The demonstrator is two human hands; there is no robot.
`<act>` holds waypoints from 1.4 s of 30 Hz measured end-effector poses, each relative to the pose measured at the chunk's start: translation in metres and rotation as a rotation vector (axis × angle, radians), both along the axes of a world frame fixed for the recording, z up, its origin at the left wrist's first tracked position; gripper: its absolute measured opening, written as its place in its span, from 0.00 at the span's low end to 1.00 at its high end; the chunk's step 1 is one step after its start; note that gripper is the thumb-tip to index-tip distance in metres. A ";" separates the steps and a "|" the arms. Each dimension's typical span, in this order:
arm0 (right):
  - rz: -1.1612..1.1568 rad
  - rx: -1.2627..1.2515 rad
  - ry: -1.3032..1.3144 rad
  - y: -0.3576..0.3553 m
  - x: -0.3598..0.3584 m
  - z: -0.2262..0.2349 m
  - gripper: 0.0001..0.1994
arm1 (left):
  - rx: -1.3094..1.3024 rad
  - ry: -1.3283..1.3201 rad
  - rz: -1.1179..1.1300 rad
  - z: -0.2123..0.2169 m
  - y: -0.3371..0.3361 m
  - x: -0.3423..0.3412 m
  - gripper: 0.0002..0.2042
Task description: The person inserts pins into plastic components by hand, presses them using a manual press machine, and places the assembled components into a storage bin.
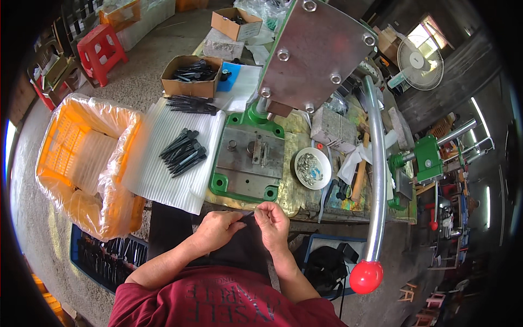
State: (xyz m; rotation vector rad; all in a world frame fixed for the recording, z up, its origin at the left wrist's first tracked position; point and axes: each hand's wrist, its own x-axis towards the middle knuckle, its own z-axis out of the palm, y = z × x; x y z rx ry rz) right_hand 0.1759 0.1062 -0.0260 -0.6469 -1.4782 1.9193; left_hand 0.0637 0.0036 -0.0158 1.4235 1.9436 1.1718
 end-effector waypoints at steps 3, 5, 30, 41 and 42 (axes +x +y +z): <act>-0.116 0.364 -0.213 0.014 0.010 -0.004 0.05 | -0.073 -0.008 0.015 -0.002 -0.001 -0.003 0.09; -0.244 0.393 -0.243 0.034 0.016 -0.004 0.05 | -0.032 -0.163 0.029 -0.007 -0.004 -0.005 0.08; -0.005 1.552 -1.044 0.191 0.018 0.000 0.03 | -0.099 -0.432 0.017 -0.014 -0.008 -0.007 0.07; -0.034 1.326 -0.918 0.193 0.028 -0.003 0.03 | -0.201 -0.489 0.015 -0.011 -0.012 -0.008 0.09; -0.031 1.326 -0.916 0.192 0.029 -0.003 0.03 | -0.201 -0.489 0.018 -0.013 -0.013 -0.007 0.09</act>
